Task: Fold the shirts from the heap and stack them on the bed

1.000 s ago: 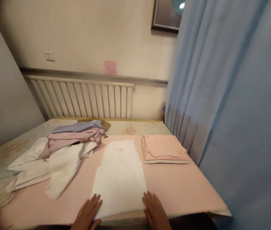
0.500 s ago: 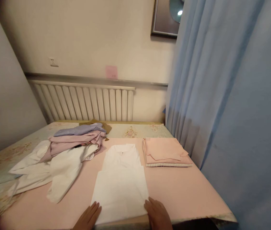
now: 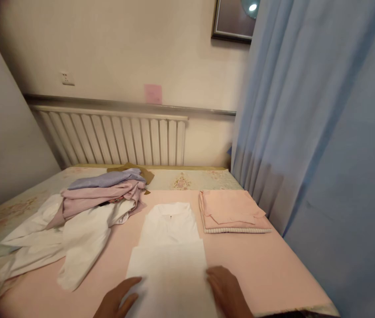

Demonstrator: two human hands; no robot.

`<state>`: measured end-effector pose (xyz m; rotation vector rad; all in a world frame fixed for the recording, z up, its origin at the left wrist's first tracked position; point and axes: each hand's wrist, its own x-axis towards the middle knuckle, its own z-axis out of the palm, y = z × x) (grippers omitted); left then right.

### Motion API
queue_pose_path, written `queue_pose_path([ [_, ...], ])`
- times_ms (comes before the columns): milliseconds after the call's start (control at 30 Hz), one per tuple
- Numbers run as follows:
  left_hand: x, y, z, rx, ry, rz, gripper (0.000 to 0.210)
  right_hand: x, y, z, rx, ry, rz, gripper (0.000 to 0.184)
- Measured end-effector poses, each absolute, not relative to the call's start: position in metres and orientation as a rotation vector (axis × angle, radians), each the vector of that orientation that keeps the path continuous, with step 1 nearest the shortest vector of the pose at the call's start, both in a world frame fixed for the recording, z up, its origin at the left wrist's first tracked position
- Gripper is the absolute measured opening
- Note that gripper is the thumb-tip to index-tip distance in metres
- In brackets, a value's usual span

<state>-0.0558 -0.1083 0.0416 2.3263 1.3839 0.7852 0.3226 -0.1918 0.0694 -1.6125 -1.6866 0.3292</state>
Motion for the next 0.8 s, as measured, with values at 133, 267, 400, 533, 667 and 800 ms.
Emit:
queue_pose_path([
  [133, -0.02, -0.051, 0.093, 2.043, 1.433, 0.763, 0.028, 0.322, -0.115, 0.096, -1.736, -1.433, 0.371, 0.028],
  [267, 0.012, 0.018, 0.11, 1.969, 1.685, 0.79, 0.024, 0.325, -0.032, 0.104, -1.775, -1.369, 0.314, 0.024],
  [400, 0.04, 0.082, 0.103, 1.956, 1.834, 0.84, 0.027, 0.325, 0.037, 0.095, -1.814, -1.33, 0.287, 0.021],
  [533, 0.064, 0.12, 0.093, 2.007, 1.932, 0.845, 0.034, 0.322, 0.084, 0.084, -1.864, -1.3, 0.259, 0.019],
  [667, 0.083, 0.135, 0.085, 2.057, 1.998, 0.796, 0.035, 0.314, 0.108, 0.076, -1.898, -1.33, 0.263, 0.023],
  [800, 0.096, 0.142, 0.078, 2.078, 2.038, 0.719, 0.023, 0.302, 0.112, 0.072, -1.92, -1.385, 0.26, 0.028],
])
